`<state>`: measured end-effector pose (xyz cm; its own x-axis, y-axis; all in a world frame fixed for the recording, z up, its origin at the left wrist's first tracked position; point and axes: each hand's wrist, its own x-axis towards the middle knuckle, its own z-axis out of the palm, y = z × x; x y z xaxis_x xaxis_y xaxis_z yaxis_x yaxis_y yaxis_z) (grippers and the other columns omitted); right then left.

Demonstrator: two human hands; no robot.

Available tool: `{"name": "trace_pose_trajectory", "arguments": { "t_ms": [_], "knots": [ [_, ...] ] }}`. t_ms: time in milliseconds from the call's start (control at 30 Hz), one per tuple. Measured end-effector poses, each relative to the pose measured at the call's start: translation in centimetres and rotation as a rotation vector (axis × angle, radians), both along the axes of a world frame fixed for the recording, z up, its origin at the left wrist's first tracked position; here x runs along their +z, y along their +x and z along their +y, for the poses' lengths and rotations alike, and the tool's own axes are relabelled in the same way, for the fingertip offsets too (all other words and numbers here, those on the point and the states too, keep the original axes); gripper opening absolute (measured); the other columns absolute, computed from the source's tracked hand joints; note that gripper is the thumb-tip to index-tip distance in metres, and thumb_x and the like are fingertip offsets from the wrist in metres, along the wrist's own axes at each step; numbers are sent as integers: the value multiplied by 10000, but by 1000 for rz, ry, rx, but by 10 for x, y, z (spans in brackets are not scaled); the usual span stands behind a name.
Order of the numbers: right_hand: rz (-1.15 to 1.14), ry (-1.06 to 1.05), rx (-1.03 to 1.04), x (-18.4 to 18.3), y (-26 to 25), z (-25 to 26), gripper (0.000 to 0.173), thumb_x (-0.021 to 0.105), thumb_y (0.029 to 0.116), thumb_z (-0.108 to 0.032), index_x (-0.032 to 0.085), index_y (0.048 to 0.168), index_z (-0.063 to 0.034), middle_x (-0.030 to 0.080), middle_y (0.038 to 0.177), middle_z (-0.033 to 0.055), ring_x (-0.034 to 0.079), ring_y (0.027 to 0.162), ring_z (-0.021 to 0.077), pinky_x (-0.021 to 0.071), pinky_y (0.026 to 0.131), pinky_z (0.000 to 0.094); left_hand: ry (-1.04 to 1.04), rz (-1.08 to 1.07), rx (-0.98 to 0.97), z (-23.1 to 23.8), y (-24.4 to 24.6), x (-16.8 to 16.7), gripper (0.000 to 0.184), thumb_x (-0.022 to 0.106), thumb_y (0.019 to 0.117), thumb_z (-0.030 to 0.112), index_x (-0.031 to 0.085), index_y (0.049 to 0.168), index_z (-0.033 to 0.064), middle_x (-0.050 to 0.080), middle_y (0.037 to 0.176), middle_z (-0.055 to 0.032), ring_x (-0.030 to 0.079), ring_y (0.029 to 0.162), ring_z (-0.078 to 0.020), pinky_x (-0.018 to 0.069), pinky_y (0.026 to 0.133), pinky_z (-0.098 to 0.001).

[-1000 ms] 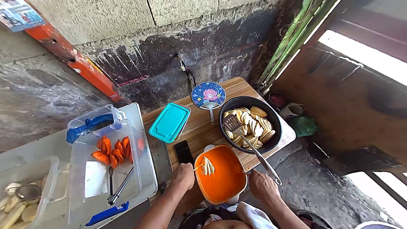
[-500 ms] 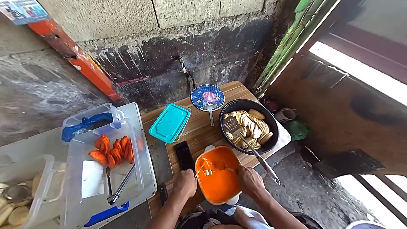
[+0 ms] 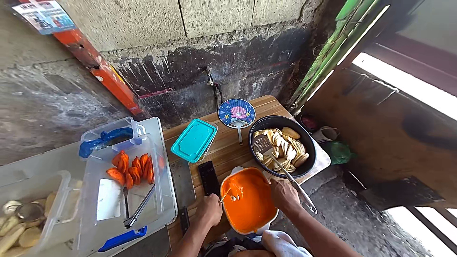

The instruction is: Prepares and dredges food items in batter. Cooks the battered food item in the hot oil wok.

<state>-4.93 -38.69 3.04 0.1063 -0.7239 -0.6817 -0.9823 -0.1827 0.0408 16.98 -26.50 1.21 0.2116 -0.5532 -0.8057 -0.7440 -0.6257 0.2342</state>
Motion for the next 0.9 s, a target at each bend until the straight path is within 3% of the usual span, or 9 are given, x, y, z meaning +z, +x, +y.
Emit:
{"name": "trace_pose_trajectory", "arguments": {
  "t_ms": [67,167,300,400,467,500,600,767,900],
  "knots": [
    [-27,34,23,-4,-3,-3,379,395,1087,-272,619,1327,-83,666,1307,200,641,1245,378,536,980,580,-23,9,17,0,2,-2,351,477,1062,283,706,1257,103,699,1245,-153,656,1200,-303,514,1016,-517],
    [-179,65,77,-12,-7,-4,392,397,1100,-374,649,1235,-106,701,1192,187,669,1171,368,539,943,589,-50,4,9,2,1,-6,351,469,1065,274,701,1285,128,699,1262,-137,651,1216,-290,510,1029,-507],
    [-18,24,21,-3,-1,-3,376,379,1089,-243,600,1350,-86,658,1316,197,640,1249,364,543,970,560,-47,-16,16,4,-1,-7,351,472,1063,277,700,1293,142,700,1269,-126,649,1222,-283,505,1038,-504],
    [-73,46,61,-2,-2,-3,372,393,1093,-276,627,1295,-70,677,1265,206,653,1218,372,542,960,571,-54,10,50,2,2,-11,351,489,1055,295,707,1259,111,707,1228,-148,664,1179,-300,514,1014,-515],
    [-108,45,76,4,-9,-2,387,379,1103,-341,641,1260,-103,697,1218,188,667,1190,365,542,948,576,-40,72,119,2,7,-18,355,503,1050,308,699,1265,106,726,1146,-138,707,1049,-279,553,940,-493],
    [-78,40,66,8,-13,0,382,377,1105,-336,633,1279,-113,695,1231,186,668,1192,369,545,946,578,-31,128,186,3,10,-24,351,515,1051,312,693,1270,104,738,1057,-120,723,915,-245,583,852,-452],
    [40,47,51,5,-24,4,325,448,1060,-229,631,1292,-93,684,1270,191,665,1198,382,553,932,587,4,326,442,4,13,-33,320,541,1068,290,668,1283,90,714,882,-58,666,674,-131,564,651,-302],
    [-82,103,75,8,-26,14,389,368,1106,-365,634,1260,-127,707,1195,173,683,1158,365,554,915,571,47,420,593,4,12,-35,312,513,1088,309,670,1230,79,680,827,-24,583,588,-78,481,554,-237],
    [-30,147,57,7,-35,10,355,396,1086,-283,632,1270,-92,694,1232,194,675,1179,377,556,923,578,55,446,656,2,9,-40,314,440,1116,303,651,1242,107,647,780,-19,520,518,-78,417,481,-218]
  ]
}}
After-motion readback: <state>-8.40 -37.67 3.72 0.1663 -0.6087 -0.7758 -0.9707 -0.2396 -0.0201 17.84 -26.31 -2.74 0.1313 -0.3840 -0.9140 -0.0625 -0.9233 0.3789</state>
